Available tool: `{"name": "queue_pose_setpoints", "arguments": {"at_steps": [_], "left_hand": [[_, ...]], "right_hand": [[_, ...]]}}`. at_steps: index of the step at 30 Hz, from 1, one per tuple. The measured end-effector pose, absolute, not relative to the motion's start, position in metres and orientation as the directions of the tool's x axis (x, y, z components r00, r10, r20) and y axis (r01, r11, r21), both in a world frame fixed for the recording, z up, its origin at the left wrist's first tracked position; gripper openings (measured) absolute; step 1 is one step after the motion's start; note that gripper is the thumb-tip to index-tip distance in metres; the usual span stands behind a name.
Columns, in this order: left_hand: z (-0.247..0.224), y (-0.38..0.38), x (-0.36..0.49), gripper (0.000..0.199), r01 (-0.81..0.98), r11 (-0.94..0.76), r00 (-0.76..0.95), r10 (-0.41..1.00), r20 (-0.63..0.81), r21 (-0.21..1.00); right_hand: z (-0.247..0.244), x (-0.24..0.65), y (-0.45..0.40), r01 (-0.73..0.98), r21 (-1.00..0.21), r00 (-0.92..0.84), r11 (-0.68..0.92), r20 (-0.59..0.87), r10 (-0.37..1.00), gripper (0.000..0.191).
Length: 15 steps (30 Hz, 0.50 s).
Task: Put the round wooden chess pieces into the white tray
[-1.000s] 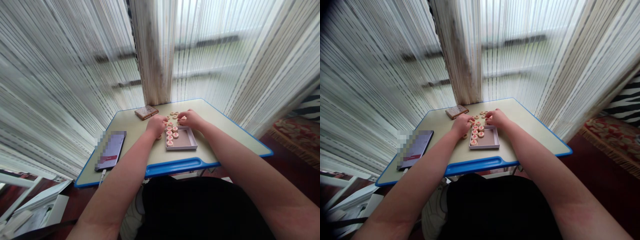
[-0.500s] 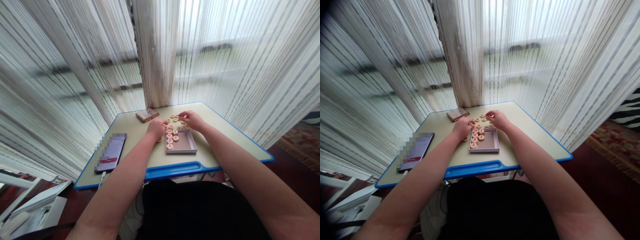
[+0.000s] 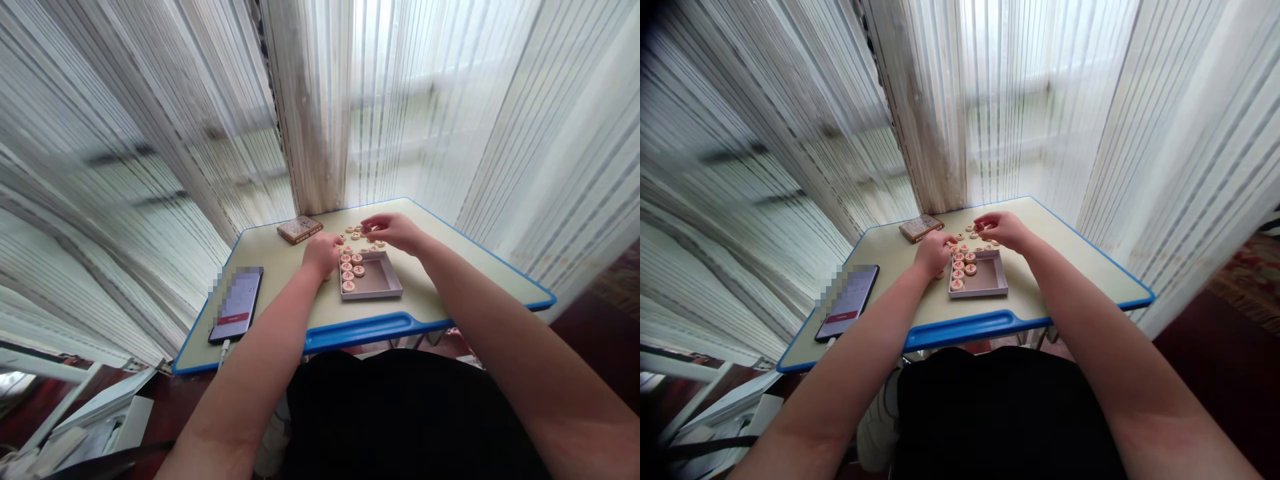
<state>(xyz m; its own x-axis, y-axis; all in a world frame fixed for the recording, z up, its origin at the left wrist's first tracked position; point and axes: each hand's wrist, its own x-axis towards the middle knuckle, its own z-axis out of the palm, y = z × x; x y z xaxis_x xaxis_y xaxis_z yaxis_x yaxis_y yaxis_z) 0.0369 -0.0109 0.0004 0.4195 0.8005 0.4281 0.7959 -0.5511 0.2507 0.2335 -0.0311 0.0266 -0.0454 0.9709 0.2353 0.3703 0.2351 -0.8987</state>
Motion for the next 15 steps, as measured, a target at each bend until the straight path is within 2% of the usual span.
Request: {"name": "queue_pose_setpoints", "arguments": {"at_steps": [9,15], "left_hand": [[0.002,-0.017,0.041,0.028,0.742,-0.609,0.437,0.756,0.486,0.279],[0.004,-0.023,0.042,0.021,0.670,-0.685,0.484,0.695,0.532,0.285]], "right_hand": [[0.012,0.219,-0.033,0.406,-0.878,-0.153,0.253,0.207,0.966,0.020],[0.013,0.216,-0.037,0.197,-0.972,-0.112,0.130,0.109,0.988,0.023]]}}
